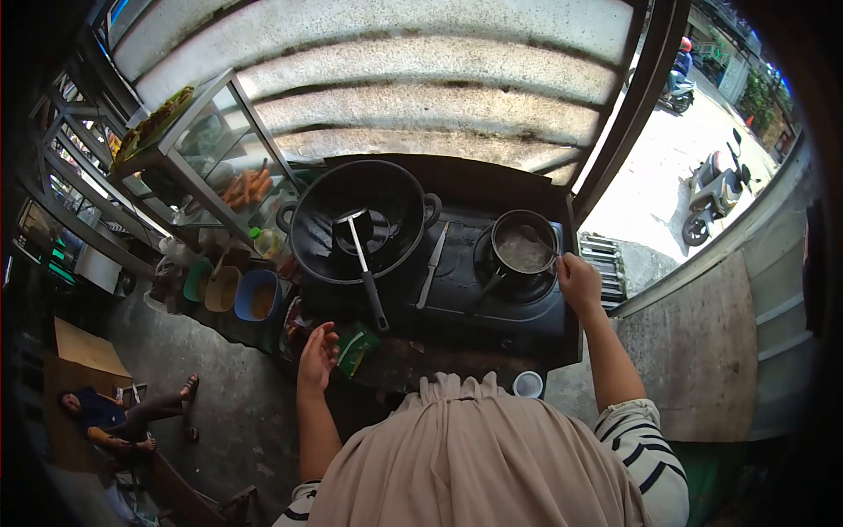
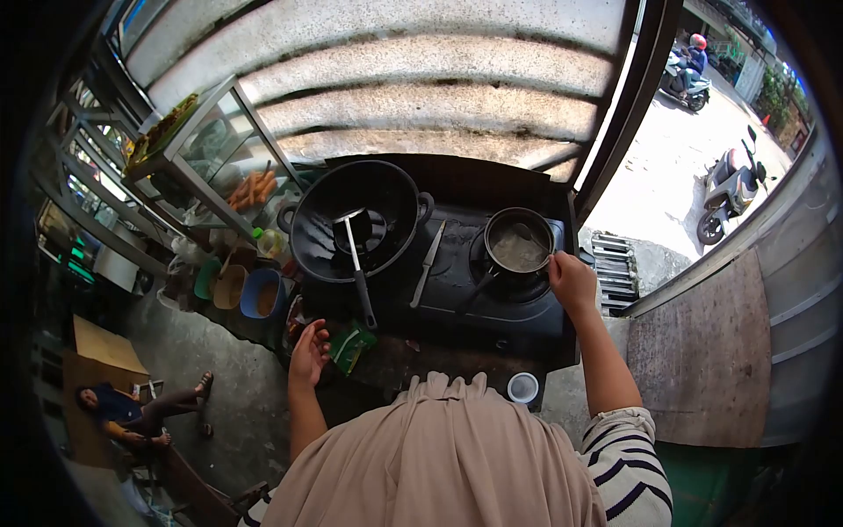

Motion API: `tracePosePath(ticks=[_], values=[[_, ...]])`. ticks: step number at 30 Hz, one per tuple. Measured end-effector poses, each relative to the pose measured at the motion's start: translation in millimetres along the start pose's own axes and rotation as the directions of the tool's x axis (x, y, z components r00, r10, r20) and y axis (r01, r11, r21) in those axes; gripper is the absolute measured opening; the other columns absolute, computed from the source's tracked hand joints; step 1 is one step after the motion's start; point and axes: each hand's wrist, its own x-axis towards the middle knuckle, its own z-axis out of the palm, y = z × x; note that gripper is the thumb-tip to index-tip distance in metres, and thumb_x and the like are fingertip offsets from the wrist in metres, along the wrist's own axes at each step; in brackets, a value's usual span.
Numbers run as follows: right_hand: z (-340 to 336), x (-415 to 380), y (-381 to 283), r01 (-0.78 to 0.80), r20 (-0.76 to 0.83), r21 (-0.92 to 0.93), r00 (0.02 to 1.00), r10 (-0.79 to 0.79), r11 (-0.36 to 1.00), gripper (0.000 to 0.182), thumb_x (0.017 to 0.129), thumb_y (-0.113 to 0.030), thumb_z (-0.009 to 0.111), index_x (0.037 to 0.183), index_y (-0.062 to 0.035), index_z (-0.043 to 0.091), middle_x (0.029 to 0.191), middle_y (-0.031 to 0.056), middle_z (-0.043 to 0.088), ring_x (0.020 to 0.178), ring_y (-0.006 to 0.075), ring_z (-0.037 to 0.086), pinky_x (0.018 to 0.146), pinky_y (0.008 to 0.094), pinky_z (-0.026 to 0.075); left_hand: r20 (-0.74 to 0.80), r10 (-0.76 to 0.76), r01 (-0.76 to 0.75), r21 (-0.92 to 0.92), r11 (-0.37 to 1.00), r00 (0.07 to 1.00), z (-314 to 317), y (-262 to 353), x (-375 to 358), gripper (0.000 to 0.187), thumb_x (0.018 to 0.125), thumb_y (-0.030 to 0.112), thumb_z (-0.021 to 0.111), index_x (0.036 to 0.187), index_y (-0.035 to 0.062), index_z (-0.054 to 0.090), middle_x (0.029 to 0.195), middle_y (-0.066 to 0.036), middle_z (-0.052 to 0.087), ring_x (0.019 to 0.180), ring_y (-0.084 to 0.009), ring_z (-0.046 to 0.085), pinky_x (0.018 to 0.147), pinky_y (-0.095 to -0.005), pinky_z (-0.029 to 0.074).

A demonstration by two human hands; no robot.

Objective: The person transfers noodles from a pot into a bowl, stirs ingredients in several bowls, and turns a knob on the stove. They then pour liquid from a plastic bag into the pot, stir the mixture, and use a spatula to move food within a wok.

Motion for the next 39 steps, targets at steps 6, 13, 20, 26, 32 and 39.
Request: tracePosePath(ticks=[6,13,20,26,32,39], values=[[-7.8,-16.3,14.0,0.158,-0.027,-0.109,0.986,-0.162,0.981,0.024,0.087,-0.02,0.056,0.068,-0.0063,0.05,0.063,0.0108,0.056,0.059,0.0331,0.058,0.054,0.0444,0.045,0.018,0.02,-0.02,0.014,1.0,1.0,10.2,6.4,5.5,0.028,0.096,0.031,0.044,0.116,0.0138,0.055,0.086,0.006,0.056,0.07,-0.0057,0.048,0.058,-0.0203,0.033],[-0.9,-27.3,13.3,-0.165,-0.154,0.141,0.97,0.186,0.976,0.028,0.091,-0.021,0.051,0.067,-0.0053,0.048,0.059,0.0133,0.051,0.052,0.0301,0.054,0.051,0.042,0.042,0.065,0.036,-0.037,0.024,0.999,0.997,21.2,9.6,15.4,0.028,0.095,0.031,0.046,0.117,0.0144,0.054,0.086,0.006,0.056,0.071,-0.0056,0.048,0.059,-0.0204,0.032],[39.9,-65.4,-77.5,-0.775,0.88,0.463,0.459,0.121,-0.43,0.021,0.089,-0.032,0.055,0.08,-0.0131,0.057,0.064,-0.0034,0.051,0.054,0.0094,0.046,0.05,0.0225,0.037,0.088,0.014,-0.018,0.043,0.999,0.996,16.4,9.1,16.6,0.027,0.095,0.031,0.047,0.116,0.0152,0.054,0.085,0.005,0.058,0.07,-0.0058,0.049,0.059,-0.0209,0.034],[89.9,-120.5,-163.6,-0.839,0.926,0.223,0.341,-0.161,-0.497,0.023,0.094,-0.035,0.052,0.102,-0.0143,0.057,0.08,-0.0018,0.053,0.066,0.0109,0.048,0.057,0.0259,0.039,0.08,0.023,-0.025,0.029,0.999,0.997,2.5,15.4,19.9,0.027,0.096,0.031,0.046,0.116,0.0145,0.054,0.085,0.005,0.058,0.069,-0.006,0.05,0.058,-0.0212,0.035],[153.5,-133.9,-161.1,-0.907,0.93,0.367,0.354,0.098,-0.205,0.021,0.094,-0.032,0.051,0.098,-0.0121,0.057,0.076,-0.0003,0.054,0.064,0.0125,0.052,0.058,0.0279,0.042,0.09,-0.003,0.001,0.021,1.0,0.996,-35.5,22.5,16.7,0.027,0.096,0.031,0.047,0.116,0.015,0.054,0.085,0.004,0.058,0.069,-0.0062,0.051,0.058,-0.0207,0.036],[208.6,-117.7,-157.0,-0.872,0.81,0.49,0.461,0.362,0.013,0.029,0.095,-0.037,0.047,0.084,-0.0113,0.055,0.062,-0.0013,0.047,0.046,0.0097,0.042,0.041,0.0239,0.033,0.034,0.01,-0.011,0.007,1.0,0.999,-98.8,50.3,29.8,0.026,0.095,0.029,0.047,0.116,0.016,0.054,0.082,0.005,0.058,0.069,-0.0059,0.05,0.058,-0.0211,0.036]])
